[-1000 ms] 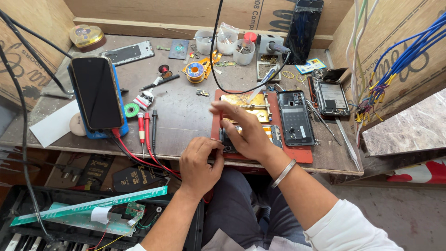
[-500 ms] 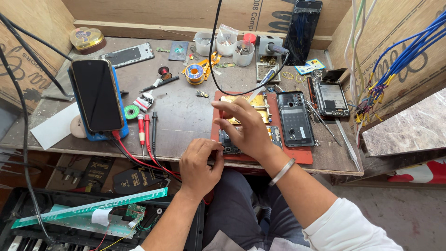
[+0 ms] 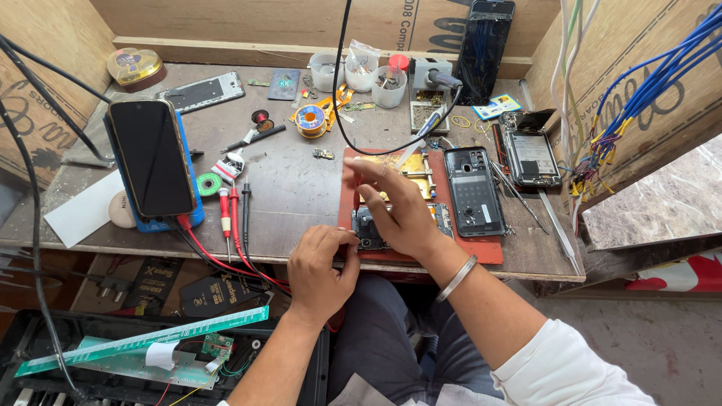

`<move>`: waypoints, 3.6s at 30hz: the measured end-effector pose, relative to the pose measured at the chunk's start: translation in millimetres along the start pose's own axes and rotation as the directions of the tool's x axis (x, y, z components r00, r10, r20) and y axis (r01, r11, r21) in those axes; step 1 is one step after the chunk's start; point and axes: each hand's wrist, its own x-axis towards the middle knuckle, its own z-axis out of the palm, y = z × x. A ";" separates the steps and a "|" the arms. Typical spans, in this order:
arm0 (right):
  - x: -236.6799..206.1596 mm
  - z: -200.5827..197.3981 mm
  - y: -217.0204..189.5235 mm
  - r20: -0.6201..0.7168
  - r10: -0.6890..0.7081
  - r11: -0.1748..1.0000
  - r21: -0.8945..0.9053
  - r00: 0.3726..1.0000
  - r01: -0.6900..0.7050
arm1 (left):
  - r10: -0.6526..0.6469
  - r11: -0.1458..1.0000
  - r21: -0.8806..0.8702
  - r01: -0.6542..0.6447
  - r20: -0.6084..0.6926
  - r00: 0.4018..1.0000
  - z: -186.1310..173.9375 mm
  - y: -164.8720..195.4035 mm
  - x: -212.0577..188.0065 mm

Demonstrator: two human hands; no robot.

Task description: The person repairs a smartphone at a cluttered workbench. They hold the opened phone, use a screwdriver and pry tool to work on its internal components, and touch the board with multimeter probes, repositioning the phone repeatedly while working on the battery and board area.

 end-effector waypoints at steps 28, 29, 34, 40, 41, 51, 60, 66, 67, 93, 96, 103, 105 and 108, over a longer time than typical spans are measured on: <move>-2.3 -3.2 -2.3 0.107 0.157 0.987 0.015 0.982 -0.159 | -0.007 1.000 -0.008 0.007 0.001 1.000 -0.1 -0.1 0.5; -2.9 -3.8 -2.7 0.096 0.154 0.988 -0.027 0.983 -0.152 | -0.003 1.000 -0.006 0.003 -0.001 1.000 0.0 -0.3 0.4; -3.1 -1.4 0.8 0.027 0.173 0.972 -0.168 0.984 -0.167 | -0.014 1.000 -0.006 0.014 0.002 1.000 -0.1 0.3 -0.3; -6.7 -1.6 4.8 0.081 0.128 0.991 0.024 0.988 -0.131 | -0.005 1.000 -0.010 0.005 -0.009 1.000 -0.3 0.8 0.1; -6.5 -1.3 5.4 0.071 0.161 0.987 -0.022 0.984 -0.160 | -0.006 1.000 -0.011 0.006 -0.008 1.000 -0.5 0.7 0.1; -10.0 -5.3 8.5 0.108 0.211 0.970 0.101 0.971 -0.222 | -0.012 1.000 -0.011 0.012 -0.008 1.000 0.5 0.4 -0.1; 0.9 -23.4 -3.4 0.143 0.292 0.956 -0.016 0.946 -0.292 | -0.024 1.000 -0.003 0.024 0.000 1.000 0.8 -0.3 -0.3; 22.5 -21.6 -12.3 0.376 0.388 0.908 -0.313 0.842 -0.278 | -0.016 1.000 -0.004 0.016 0.005 1.000 0.3 -0.4 -0.4; 24.5 -20.3 -12.9 0.396 0.382 0.904 -0.348 0.835 -0.249 | -0.014 1.000 -0.001 0.014 0.004 1.000 0.6 -0.3 -0.2; 39.9 4.2 8.7 0.605 0.243 0.882 -0.463 0.758 0.087 | -0.011 0.999 0.038 0.010 0.010 1.000 2.0 -6.0 -2.7; 40.4 3.8 14.4 0.634 0.221 0.900 -0.426 0.741 0.096 | -0.023 0.999 0.038 0.022 0.018 1.000 1.9 -6.8 -3.4; 43.0 1.9 23.7 0.678 0.152 0.940 -0.323 0.719 0.105 | -0.020 0.999 0.039 0.019 0.016 1.000 3.0 -7.5 -4.2; 44.5 1.4 24.3 0.693 0.161 0.941 -0.322 0.703 0.102 | -0.018 0.999 0.040 0.017 0.015 1.000 2.9 -8.0 -3.8; 46.7 0.4 22.5 0.708 0.148 0.945 -0.307 0.690 0.112 | -0.019 0.999 0.040 0.018 0.016 1.000 2.3 -7.8 -3.9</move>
